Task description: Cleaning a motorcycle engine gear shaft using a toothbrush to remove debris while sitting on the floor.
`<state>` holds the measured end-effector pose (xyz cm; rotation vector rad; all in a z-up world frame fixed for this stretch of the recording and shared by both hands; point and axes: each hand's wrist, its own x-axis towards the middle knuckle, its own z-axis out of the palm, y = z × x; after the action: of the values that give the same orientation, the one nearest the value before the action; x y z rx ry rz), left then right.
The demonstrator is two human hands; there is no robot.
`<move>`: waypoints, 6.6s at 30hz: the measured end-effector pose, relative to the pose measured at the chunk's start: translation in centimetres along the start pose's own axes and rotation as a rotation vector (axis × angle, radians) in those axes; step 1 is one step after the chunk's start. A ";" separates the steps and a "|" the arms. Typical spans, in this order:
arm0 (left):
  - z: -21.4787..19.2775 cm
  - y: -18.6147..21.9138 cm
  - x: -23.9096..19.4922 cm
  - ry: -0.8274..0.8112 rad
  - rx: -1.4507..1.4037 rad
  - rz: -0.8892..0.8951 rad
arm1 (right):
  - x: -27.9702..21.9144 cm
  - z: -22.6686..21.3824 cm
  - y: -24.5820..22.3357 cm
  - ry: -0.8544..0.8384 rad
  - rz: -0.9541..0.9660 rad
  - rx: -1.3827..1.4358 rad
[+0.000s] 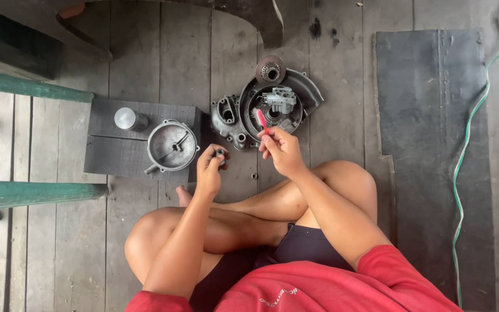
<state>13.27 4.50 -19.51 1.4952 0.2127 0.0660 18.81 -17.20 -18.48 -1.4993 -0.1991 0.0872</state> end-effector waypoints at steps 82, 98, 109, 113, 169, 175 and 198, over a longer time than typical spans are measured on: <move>-1.8 9.1 -5.1 -0.408 0.648 0.269 | -7.7 1.2 -5.9 -0.373 -0.077 -0.602; -1.5 9.7 -5.5 -0.395 0.486 0.263 | -10.2 2.3 -2.9 -0.152 0.009 -0.369; -0.4 10.9 -6.7 -0.421 0.399 0.291 | -12.9 2.6 -4.7 -0.106 -0.001 -0.485; -0.4 10.9 -6.5 -0.422 0.431 0.267 | -12.3 2.2 -5.3 -0.140 -0.040 -0.549; 0.0 8.6 -6.3 -0.501 0.610 0.292 | -11.3 2.3 -4.9 -0.138 -0.160 -0.542; 0.5 7.8 -6.9 -0.465 0.528 0.326 | -12.3 2.1 -5.2 -0.112 -0.170 -0.537; 1.6 5.6 -13.1 -0.270 0.225 0.397 | -15.2 2.3 -5.7 -0.208 -0.158 -0.488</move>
<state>1.16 1.12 -12.57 1.7344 -0.3059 0.1606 3.07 -18.09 -13.86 -1.9543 -0.5347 0.0701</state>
